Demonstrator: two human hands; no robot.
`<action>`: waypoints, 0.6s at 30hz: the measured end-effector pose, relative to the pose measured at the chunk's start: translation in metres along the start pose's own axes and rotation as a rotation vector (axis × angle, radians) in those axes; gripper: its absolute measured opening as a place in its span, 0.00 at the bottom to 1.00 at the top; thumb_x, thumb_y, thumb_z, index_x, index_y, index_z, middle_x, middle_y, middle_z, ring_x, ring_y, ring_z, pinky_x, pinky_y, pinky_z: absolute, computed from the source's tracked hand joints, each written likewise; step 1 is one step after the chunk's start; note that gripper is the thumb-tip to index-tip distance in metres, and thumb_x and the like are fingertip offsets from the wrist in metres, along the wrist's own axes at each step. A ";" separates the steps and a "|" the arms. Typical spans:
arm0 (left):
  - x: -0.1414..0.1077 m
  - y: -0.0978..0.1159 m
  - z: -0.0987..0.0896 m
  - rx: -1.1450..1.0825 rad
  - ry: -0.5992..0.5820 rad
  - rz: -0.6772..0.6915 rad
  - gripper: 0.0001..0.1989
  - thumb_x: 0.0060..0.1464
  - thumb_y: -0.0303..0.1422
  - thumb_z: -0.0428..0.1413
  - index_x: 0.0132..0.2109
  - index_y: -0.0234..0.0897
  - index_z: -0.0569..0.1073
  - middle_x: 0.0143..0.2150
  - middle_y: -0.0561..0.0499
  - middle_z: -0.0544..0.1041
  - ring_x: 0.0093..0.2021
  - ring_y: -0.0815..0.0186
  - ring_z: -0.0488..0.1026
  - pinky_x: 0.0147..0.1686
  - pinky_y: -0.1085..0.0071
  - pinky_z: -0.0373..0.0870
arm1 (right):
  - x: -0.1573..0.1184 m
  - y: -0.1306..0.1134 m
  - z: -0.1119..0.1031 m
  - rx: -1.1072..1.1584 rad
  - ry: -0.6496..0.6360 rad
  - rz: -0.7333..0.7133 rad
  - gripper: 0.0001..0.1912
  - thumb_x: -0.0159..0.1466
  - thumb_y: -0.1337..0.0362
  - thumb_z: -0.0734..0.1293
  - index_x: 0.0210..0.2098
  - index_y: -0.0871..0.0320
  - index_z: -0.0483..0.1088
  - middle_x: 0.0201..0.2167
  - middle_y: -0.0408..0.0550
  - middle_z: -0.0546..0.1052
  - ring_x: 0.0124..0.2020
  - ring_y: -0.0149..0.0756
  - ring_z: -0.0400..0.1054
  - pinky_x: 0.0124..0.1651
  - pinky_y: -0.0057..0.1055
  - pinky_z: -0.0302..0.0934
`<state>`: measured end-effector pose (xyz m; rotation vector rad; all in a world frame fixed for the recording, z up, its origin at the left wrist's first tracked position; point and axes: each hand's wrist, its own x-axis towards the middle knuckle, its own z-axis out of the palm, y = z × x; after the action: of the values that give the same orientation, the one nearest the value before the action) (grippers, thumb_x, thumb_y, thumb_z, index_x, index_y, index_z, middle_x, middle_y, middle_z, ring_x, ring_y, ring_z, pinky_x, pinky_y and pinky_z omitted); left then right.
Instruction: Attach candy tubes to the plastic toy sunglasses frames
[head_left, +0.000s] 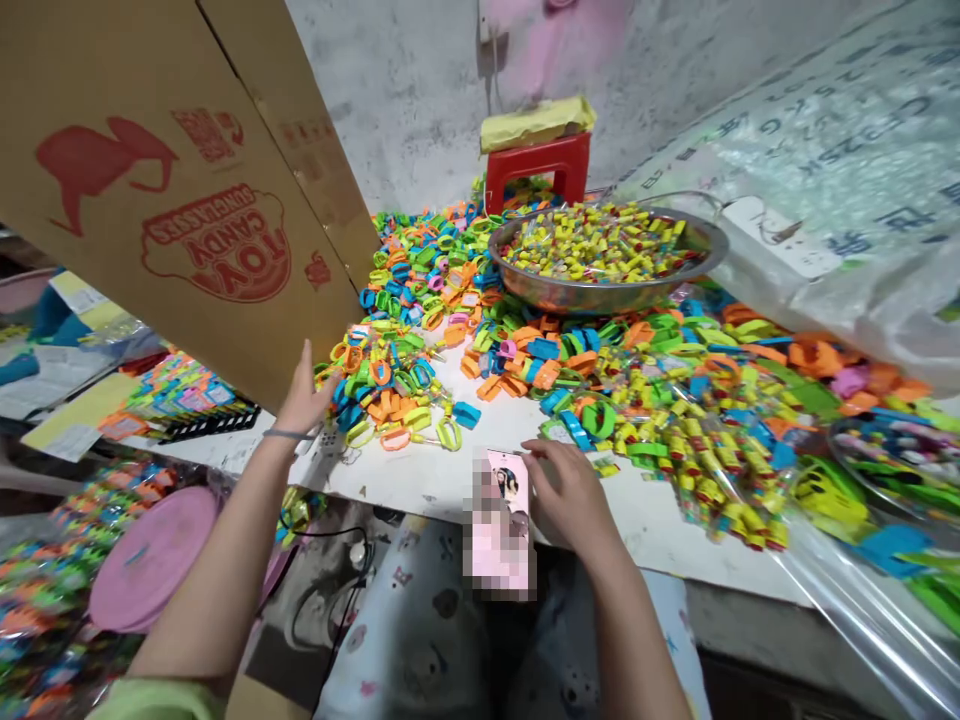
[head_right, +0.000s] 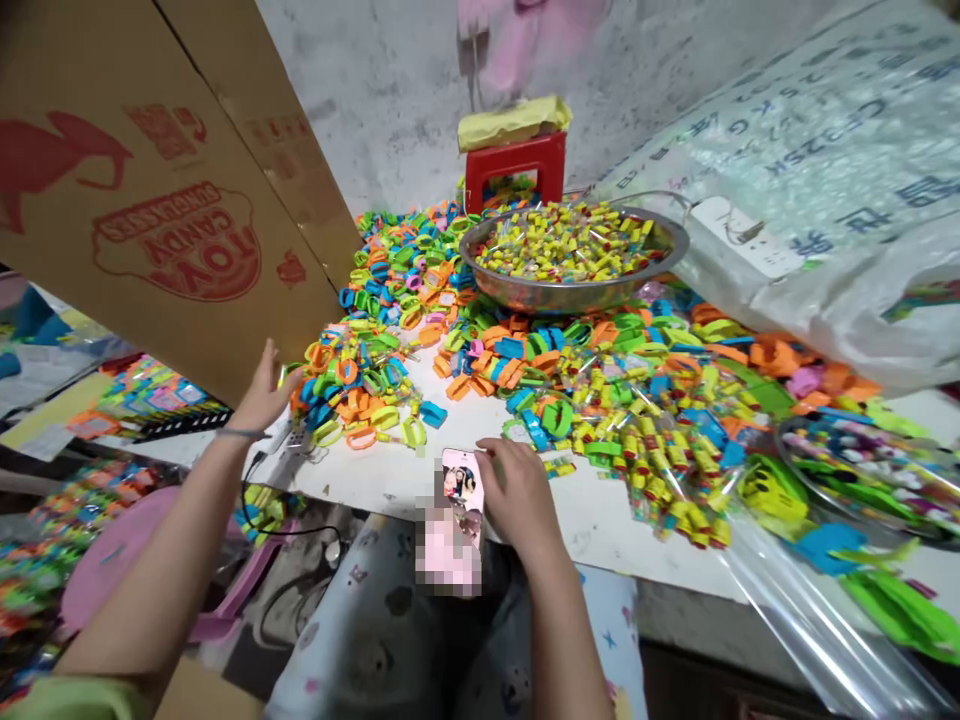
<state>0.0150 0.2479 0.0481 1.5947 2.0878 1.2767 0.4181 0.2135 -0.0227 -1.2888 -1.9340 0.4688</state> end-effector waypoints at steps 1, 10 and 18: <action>-0.011 -0.006 -0.005 0.091 -0.017 0.028 0.40 0.51 0.47 0.59 0.65 0.34 0.58 0.69 0.35 0.56 0.70 0.49 0.49 0.67 0.51 0.45 | 0.000 0.000 -0.002 -0.022 0.009 0.018 0.15 0.68 0.58 0.57 0.40 0.57 0.72 0.39 0.52 0.79 0.43 0.45 0.70 0.46 0.41 0.62; -0.153 -0.011 0.026 0.117 -0.154 0.068 0.20 0.57 0.44 0.52 0.53 0.41 0.71 0.57 0.41 0.69 0.62 0.52 0.64 0.64 0.51 0.57 | -0.025 0.029 -0.040 -0.497 -0.089 0.330 0.14 0.63 0.64 0.60 0.45 0.58 0.73 0.39 0.60 0.78 0.36 0.52 0.72 0.32 0.39 0.59; -0.104 0.092 0.119 0.218 -0.492 0.361 0.20 0.59 0.37 0.51 0.57 0.42 0.71 0.62 0.43 0.67 0.64 0.54 0.61 0.63 0.55 0.57 | -0.021 0.021 -0.034 -0.559 -0.133 0.397 0.15 0.62 0.66 0.64 0.48 0.55 0.72 0.40 0.56 0.76 0.38 0.47 0.70 0.31 0.33 0.54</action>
<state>0.1921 0.2196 0.0122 2.1861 1.7246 0.6465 0.4608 0.1995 -0.0225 -2.0666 -1.9958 0.2059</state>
